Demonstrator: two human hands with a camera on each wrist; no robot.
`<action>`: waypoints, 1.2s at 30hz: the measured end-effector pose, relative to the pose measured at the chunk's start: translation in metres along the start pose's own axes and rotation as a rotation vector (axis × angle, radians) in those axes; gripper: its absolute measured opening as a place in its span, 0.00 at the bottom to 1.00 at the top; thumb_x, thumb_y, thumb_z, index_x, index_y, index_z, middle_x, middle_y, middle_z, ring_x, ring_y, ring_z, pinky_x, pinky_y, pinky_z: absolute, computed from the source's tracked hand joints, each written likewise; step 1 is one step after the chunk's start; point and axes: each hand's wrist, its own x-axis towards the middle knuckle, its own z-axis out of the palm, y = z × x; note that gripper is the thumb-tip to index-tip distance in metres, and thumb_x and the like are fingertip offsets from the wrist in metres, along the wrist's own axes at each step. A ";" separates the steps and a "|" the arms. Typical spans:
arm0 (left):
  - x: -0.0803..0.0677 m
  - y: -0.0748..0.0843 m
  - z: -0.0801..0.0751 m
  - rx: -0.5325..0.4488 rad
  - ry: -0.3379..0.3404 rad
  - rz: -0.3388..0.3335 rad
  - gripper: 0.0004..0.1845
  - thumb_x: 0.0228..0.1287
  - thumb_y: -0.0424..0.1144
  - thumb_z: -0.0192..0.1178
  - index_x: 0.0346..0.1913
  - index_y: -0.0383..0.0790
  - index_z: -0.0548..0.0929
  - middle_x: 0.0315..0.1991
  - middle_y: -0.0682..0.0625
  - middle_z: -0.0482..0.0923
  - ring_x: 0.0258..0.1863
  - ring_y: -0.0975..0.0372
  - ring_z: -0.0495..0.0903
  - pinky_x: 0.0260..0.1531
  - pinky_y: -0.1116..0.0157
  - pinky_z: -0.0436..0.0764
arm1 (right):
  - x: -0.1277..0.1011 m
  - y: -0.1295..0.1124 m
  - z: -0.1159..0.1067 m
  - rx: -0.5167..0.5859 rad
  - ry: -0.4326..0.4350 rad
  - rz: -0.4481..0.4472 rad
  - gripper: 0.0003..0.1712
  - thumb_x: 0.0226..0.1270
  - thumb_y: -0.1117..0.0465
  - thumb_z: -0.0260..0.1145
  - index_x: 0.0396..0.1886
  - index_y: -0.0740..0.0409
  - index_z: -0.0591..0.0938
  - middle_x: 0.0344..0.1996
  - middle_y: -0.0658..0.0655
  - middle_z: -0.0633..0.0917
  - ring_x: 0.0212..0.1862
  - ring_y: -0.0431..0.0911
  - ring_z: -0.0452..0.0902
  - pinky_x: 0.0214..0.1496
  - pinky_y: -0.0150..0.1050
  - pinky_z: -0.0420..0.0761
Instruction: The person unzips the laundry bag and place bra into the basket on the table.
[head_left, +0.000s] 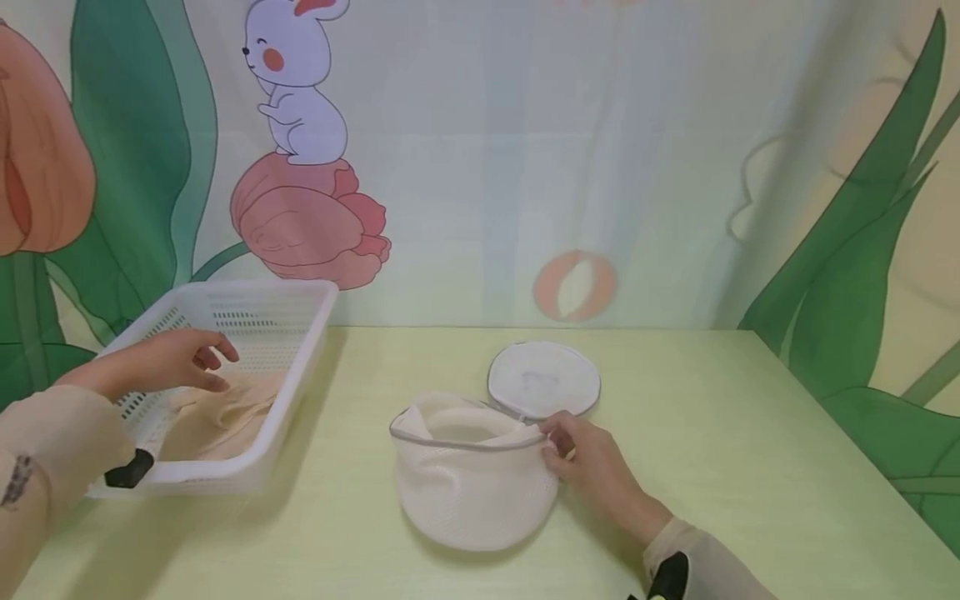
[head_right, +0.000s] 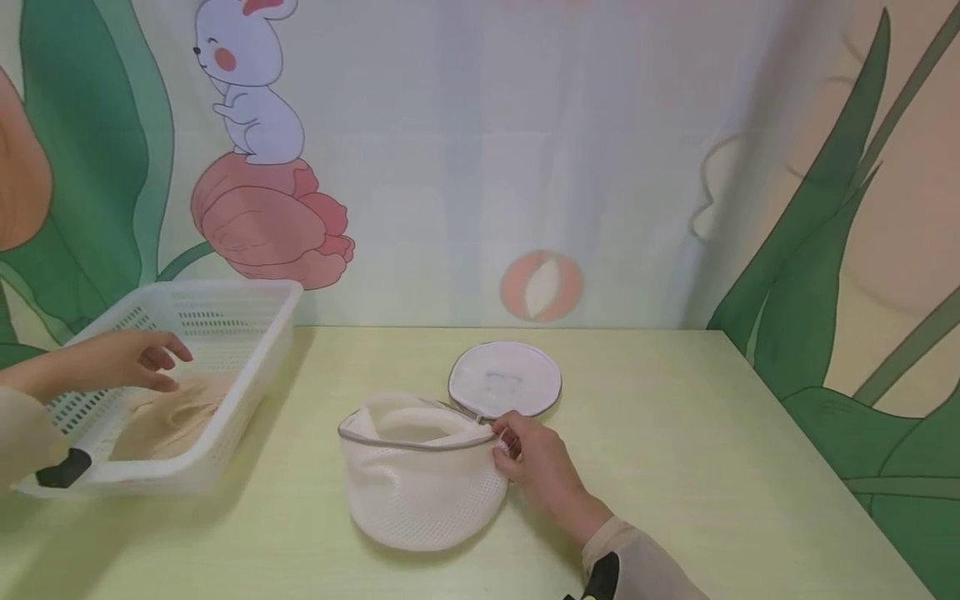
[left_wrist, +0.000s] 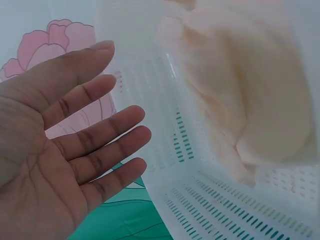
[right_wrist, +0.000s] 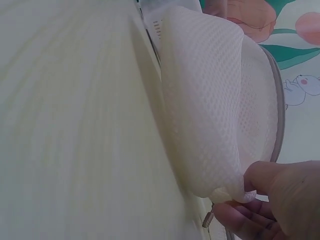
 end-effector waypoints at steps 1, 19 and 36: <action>0.001 0.001 0.000 -0.008 0.006 0.004 0.28 0.55 0.47 0.69 0.52 0.30 0.75 0.45 0.34 0.78 0.45 0.45 0.77 0.42 0.48 0.81 | 0.000 0.000 -0.001 -0.008 -0.002 -0.002 0.11 0.57 0.70 0.67 0.39 0.56 0.80 0.26 0.47 0.80 0.30 0.38 0.76 0.30 0.30 0.77; -0.002 0.046 0.012 -0.059 0.149 0.118 0.27 0.60 0.48 0.66 0.55 0.33 0.75 0.49 0.35 0.78 0.50 0.42 0.76 0.45 0.45 0.79 | 0.001 0.006 -0.016 -0.076 -0.023 -0.087 0.11 0.57 0.70 0.68 0.39 0.57 0.80 0.26 0.48 0.83 0.29 0.39 0.79 0.30 0.30 0.77; -0.018 0.110 0.038 -0.154 0.354 0.286 0.23 0.60 0.39 0.67 0.57 0.36 0.77 0.54 0.41 0.79 0.53 0.47 0.76 0.52 0.47 0.75 | 0.001 0.006 -0.016 -0.122 -0.005 -0.128 0.11 0.57 0.68 0.69 0.39 0.55 0.81 0.26 0.46 0.82 0.28 0.37 0.78 0.30 0.30 0.76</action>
